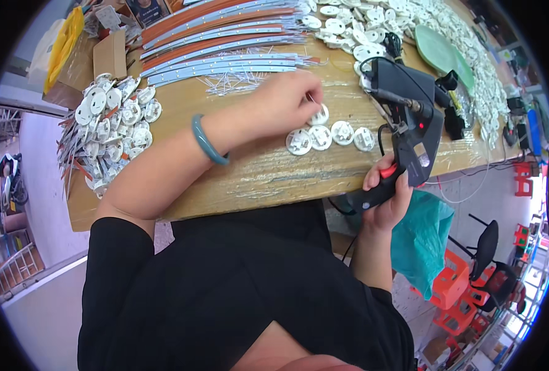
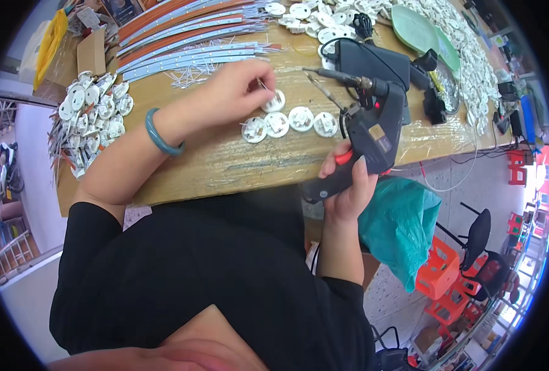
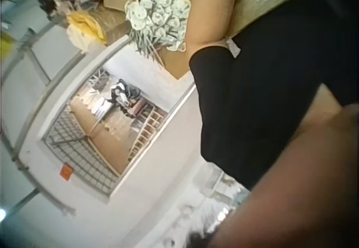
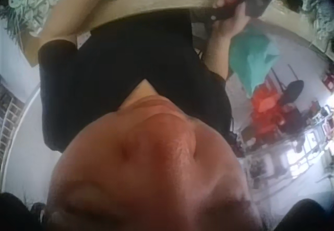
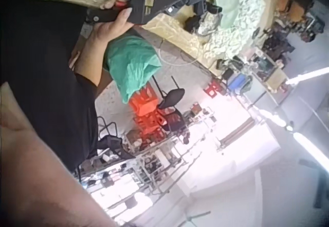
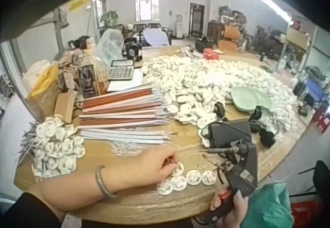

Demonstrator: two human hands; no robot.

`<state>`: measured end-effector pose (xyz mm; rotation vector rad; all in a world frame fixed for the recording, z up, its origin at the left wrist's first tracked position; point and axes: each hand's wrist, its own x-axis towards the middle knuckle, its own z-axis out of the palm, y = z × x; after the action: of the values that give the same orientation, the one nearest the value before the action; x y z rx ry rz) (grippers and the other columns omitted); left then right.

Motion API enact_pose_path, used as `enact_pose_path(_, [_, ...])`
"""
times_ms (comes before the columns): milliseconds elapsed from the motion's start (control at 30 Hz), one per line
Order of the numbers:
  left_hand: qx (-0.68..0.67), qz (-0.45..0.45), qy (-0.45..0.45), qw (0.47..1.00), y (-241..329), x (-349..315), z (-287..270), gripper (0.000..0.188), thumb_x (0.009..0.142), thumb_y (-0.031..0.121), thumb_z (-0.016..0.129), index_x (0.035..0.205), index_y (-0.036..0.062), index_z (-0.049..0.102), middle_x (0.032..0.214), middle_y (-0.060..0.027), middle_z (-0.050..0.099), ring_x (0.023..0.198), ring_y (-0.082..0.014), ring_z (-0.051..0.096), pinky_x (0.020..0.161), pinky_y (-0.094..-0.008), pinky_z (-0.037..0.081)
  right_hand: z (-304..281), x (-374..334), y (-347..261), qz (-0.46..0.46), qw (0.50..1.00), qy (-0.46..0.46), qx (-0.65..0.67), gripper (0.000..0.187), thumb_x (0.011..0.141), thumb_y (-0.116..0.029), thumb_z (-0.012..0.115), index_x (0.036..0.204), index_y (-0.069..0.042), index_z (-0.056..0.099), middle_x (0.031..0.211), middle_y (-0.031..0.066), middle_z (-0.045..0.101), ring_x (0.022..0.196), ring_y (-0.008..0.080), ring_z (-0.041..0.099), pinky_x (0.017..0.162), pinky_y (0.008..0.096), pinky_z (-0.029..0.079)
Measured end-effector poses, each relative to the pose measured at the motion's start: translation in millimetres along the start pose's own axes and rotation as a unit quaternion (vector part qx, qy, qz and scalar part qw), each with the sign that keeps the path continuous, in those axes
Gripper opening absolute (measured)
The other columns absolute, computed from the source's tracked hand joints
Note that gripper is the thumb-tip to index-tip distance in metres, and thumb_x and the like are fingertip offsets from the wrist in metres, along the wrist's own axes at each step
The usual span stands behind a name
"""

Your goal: The person positions wires into circular base plates by hand and solders them using a soldering gun.

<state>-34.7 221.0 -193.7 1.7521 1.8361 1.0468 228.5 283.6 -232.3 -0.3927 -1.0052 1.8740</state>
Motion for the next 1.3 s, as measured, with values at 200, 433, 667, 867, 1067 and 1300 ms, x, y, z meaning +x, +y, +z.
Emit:
enact_pose_path(200, [0.050,0.036,0.091,0.994,-14,45,2,0.019,0.085,0.022,0.069,0.093,0.0052,0.066,0.086,-0.0089,0.063,0.076,-0.0213,0.063,0.068,-0.0343,0.052,-2,3,-1,0.010,0.999,-0.046,0.024,0.041,0.101,-0.034,0.050,0.119,0.003,0.045,0.103,0.0107,0.051,0.074,0.0143,0.050,0.060,0.0264,0.043])
enact_pose_path(433, [0.328,0.038,0.177,0.927,-43,114,19,0.012,0.078,0.022,0.071,0.088,0.0161,0.072,0.095,-0.0062,0.059,0.105,-0.0272,0.055,0.087,-0.0430,0.042,-11,0,0,-0.007,0.997,-0.068,0.025,0.036,0.103,-0.033,0.045,0.113,0.002,0.047,0.103,0.0115,0.052,0.073,0.0145,0.051,0.061,0.0266,0.044])
enact_pose_path(667, [0.161,0.092,0.216,0.959,-16,80,-28,0.011,0.088,0.018,0.063,0.092,0.0082,0.068,0.081,-0.0067,0.062,0.078,-0.0272,0.061,0.072,-0.0409,0.048,-11,2,2,-0.010,0.997,-0.075,0.024,0.039,0.102,-0.033,0.047,0.119,0.002,0.045,0.104,0.0120,0.052,0.074,0.0138,0.051,0.060,0.0254,0.044])
enact_pose_path(867, [-0.175,-0.080,-0.118,0.974,4,-52,-74,0.018,0.096,0.017,0.060,0.106,0.0024,0.062,0.086,-0.0040,0.064,0.079,-0.0088,0.058,0.071,-0.0284,0.049,-9,3,0,-0.011,0.996,-0.086,0.023,0.039,0.102,-0.031,0.048,0.121,0.003,0.045,0.105,0.0119,0.052,0.074,0.0134,0.050,0.061,0.0253,0.044])
enact_pose_path(1067, [-0.047,-0.109,-0.072,0.990,-14,-101,-79,0.013,0.091,0.013,0.064,0.100,0.0030,0.064,0.089,-0.0054,0.063,0.082,-0.0142,0.060,0.072,-0.0299,0.049,3,2,-1,0.013,0.997,-0.075,0.005,0.038,0.102,-0.029,0.048,0.122,0.003,0.045,0.107,0.0123,0.052,0.075,0.0142,0.050,0.062,0.0258,0.044])
enact_pose_path(1300, [0.229,-0.035,0.124,0.965,-56,-73,-69,0.016,0.078,0.018,0.073,0.089,0.0098,0.064,0.094,-0.0101,0.058,0.100,-0.0319,0.056,0.085,-0.0434,0.046,27,0,15,0.024,0.997,-0.072,0.010,0.037,0.100,-0.026,0.050,0.122,0.004,0.045,0.109,0.0154,0.054,0.073,0.0173,0.053,0.060,0.0288,0.047])
